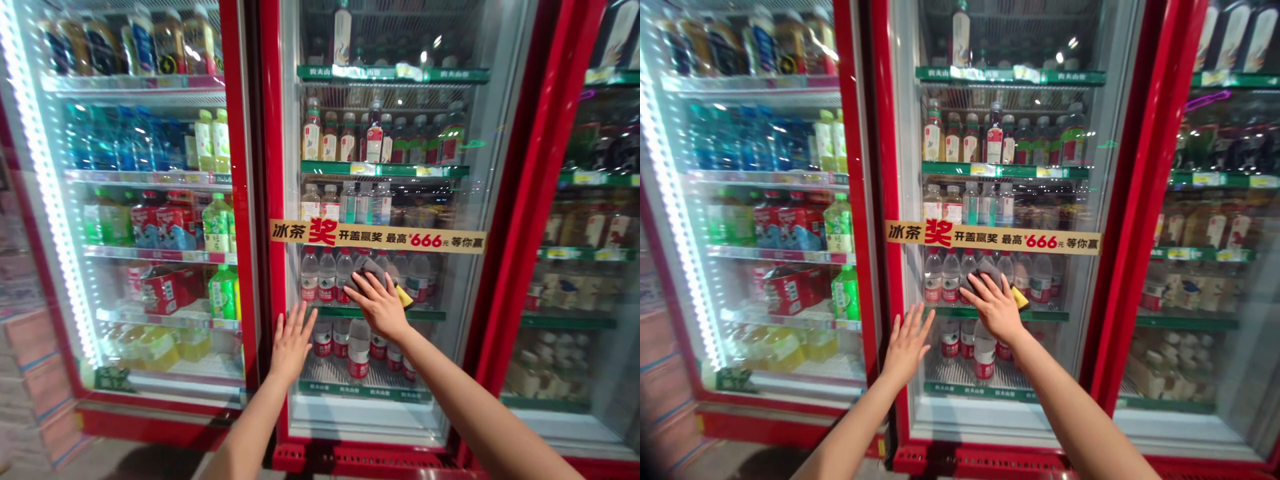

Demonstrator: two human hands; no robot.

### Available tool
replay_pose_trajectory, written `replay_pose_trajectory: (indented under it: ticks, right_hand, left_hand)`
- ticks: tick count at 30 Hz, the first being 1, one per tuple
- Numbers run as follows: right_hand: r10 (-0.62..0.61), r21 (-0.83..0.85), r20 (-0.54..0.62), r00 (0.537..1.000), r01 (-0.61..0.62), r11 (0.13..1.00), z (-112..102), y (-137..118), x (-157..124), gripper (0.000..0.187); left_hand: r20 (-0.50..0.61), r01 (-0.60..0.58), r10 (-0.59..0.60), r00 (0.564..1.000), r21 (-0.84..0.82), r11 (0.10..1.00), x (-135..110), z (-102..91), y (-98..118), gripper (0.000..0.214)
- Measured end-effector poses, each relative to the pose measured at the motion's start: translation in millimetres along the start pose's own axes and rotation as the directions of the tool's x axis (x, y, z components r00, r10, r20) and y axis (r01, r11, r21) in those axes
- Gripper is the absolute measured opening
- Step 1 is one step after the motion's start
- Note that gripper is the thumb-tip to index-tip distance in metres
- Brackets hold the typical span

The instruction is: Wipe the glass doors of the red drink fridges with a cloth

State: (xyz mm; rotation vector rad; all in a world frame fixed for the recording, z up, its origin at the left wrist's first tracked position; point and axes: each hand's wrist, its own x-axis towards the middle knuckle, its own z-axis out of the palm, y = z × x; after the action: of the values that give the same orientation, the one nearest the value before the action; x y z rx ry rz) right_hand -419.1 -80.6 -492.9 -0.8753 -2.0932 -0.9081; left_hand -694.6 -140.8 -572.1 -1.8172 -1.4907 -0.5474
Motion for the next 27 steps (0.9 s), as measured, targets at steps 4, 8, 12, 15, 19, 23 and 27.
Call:
replay_pose_trajectory:
  ticks: [4,8,12,15,19,23,27]
  right_hand:
    - [0.159,-0.035,-0.068,0.985,-0.162,0.986,-16,35,9,0.055]
    - [0.367,-0.046,-0.167,0.915,-0.379,0.924,-2,43,-32,0.065]
    - [0.263,-0.083,-0.078,0.962,-0.269,0.960,2,38,-49,0.065]
    - [0.149,-0.100,-0.012,0.989,-0.150,0.984,-13,60,-34,0.063]
    - [0.288,-0.117,-0.123,0.950,-0.302,0.946,-23,98,-39,0.067]
    - [0.477,-0.120,-0.271,0.836,-0.521,0.845,-2,96,-77,0.071]
    - [0.406,-0.190,-0.143,0.903,-0.427,0.884,3,87,-80,0.070]
  left_hand:
    - [-0.091,0.053,-0.054,0.994,-0.012,0.999,6,-5.9,17,0.096]
    - [-0.104,-0.005,0.000,0.995,-0.046,0.999,26,-11.3,40,0.099]
    - [-0.113,-0.106,0.096,0.989,-0.084,0.991,58,-20.9,69,0.103]
    - [-0.131,-0.178,0.162,0.978,-0.126,0.976,85,-28.4,89,0.106]
    - [-0.129,-0.234,0.217,0.968,-0.141,0.962,113,-28.5,103,0.113]
    - [-0.110,-0.234,0.221,0.969,-0.128,0.964,124,-15.7,104,0.126]
    - [-0.116,-0.240,0.226,0.967,-0.123,0.963,126,-6.0,101,0.132]
